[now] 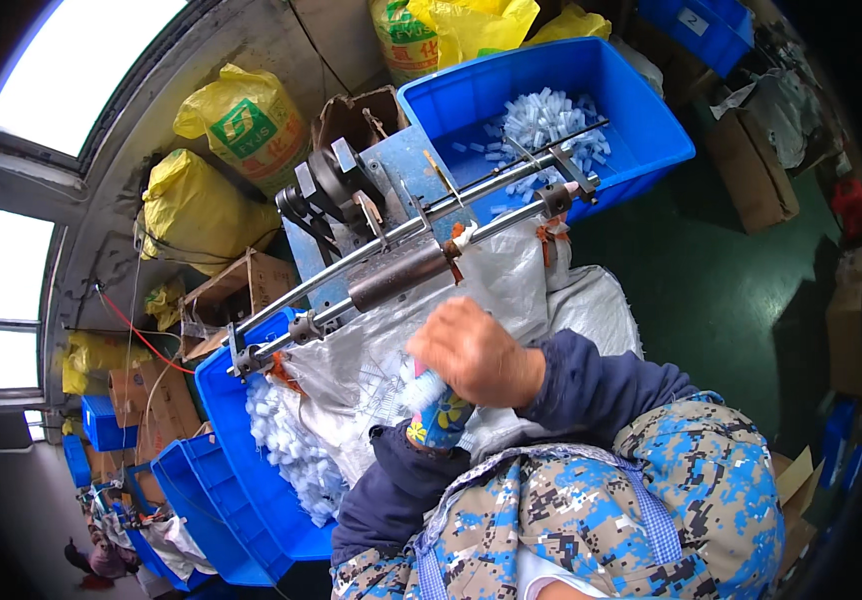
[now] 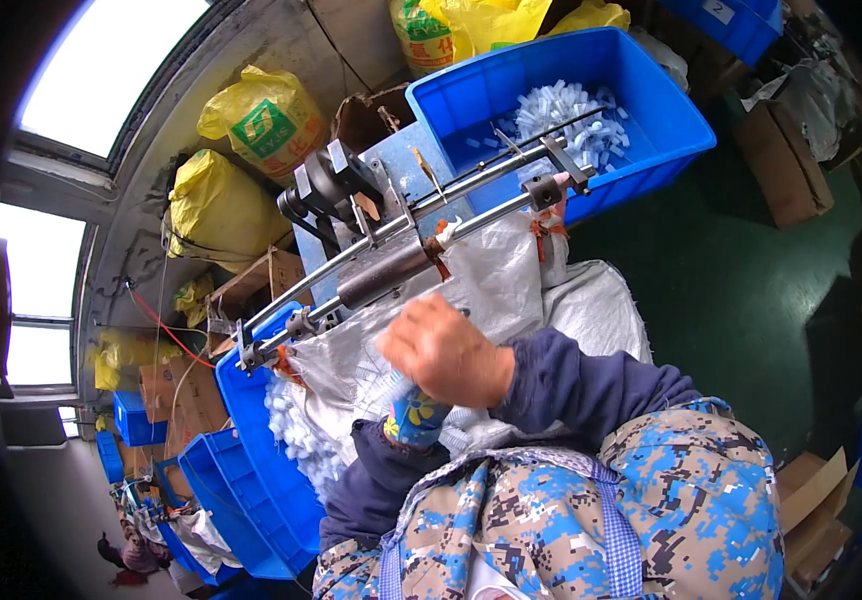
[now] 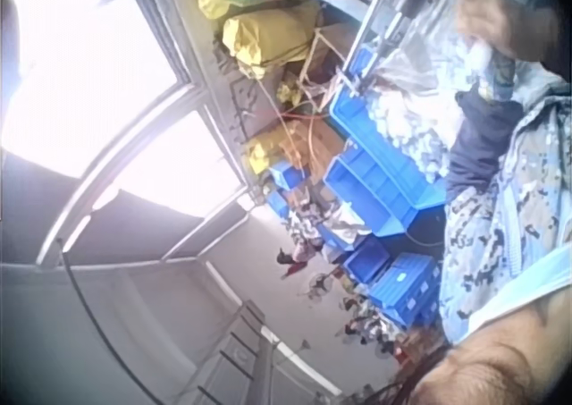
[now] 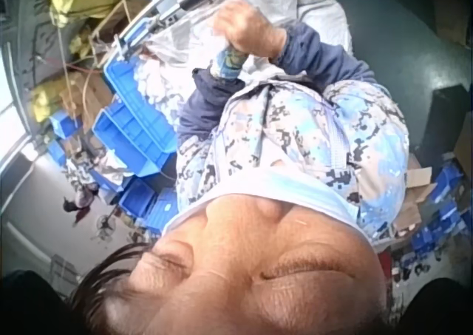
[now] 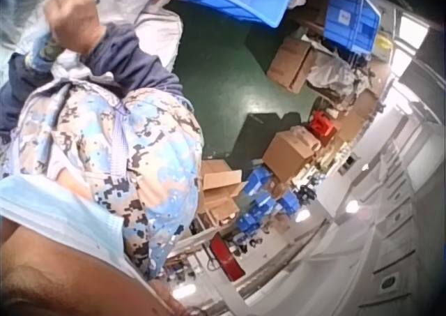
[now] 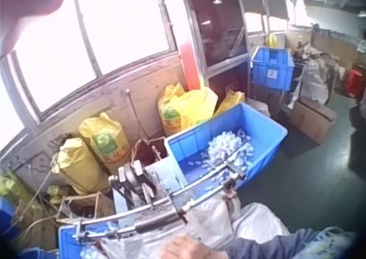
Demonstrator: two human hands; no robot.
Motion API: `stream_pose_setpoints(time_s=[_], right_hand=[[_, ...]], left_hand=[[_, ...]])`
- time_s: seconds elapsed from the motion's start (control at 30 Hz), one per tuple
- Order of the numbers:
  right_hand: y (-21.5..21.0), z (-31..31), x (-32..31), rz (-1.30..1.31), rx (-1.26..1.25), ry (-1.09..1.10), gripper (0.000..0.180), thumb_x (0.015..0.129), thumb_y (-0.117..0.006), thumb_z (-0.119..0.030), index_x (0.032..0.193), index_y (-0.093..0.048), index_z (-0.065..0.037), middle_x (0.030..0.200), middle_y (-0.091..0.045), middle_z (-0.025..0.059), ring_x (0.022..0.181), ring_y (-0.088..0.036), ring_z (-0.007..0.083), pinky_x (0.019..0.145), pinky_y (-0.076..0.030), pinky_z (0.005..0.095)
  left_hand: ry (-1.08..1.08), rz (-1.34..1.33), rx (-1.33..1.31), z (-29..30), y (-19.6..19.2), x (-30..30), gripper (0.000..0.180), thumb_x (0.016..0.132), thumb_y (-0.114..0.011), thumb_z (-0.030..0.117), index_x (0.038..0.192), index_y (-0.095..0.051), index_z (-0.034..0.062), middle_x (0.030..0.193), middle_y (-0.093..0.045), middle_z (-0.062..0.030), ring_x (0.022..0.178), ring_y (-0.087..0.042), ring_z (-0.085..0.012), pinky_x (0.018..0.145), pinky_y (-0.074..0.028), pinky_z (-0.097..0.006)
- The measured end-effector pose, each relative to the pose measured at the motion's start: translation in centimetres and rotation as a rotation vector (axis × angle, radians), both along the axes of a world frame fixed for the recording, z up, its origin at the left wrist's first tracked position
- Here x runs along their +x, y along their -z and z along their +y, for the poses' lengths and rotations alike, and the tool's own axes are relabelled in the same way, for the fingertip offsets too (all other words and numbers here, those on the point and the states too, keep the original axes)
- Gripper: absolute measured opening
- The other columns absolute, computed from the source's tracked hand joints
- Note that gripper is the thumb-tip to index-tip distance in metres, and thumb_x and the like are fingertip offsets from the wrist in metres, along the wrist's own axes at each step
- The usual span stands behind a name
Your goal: The person assembles small white plastic components using a manual assembly machine, securing them together.
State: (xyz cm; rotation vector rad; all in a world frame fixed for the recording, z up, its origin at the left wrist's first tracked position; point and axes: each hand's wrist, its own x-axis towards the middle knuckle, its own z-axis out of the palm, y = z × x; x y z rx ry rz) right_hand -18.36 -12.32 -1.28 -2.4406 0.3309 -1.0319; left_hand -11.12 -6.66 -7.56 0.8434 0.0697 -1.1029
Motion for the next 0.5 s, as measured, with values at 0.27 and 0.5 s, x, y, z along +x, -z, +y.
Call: stream_pose_setpoints(time_s=[0.27,0.5], right_hand=[[2.2,2.9,-2.0,-0.028,-0.177,-0.065,0.041,0.068,-0.057,-0.013,0.106,-0.056,0.003,0.110,-0.056,0.0172,0.102,-0.054,0.0292,0.089,-0.040,0.0431],[2.7,2.8,-1.1,-0.258,-0.118,-0.278,0.037,0.073,-0.061,-0.011,0.108,-0.055,0.000,0.114,-0.055,0.0127,0.108,-0.052,0.0264,0.096,-0.034,0.0444]], left_hand=[[0.223,0.333,-0.178,0.7,2.1,3.1,0.028,0.097,-0.037,0.028,0.083,-0.053,0.0105,0.068,-0.051,0.0001,0.068,-0.050,-0.0121,0.068,-0.042,-0.027],[0.299,0.772,-0.247,2.3,0.9,5.3,0.032,0.097,-0.039,0.034,0.071,-0.045,0.0160,0.062,-0.043,0.0012,0.056,-0.040,-0.0131,0.058,-0.039,-0.027]])
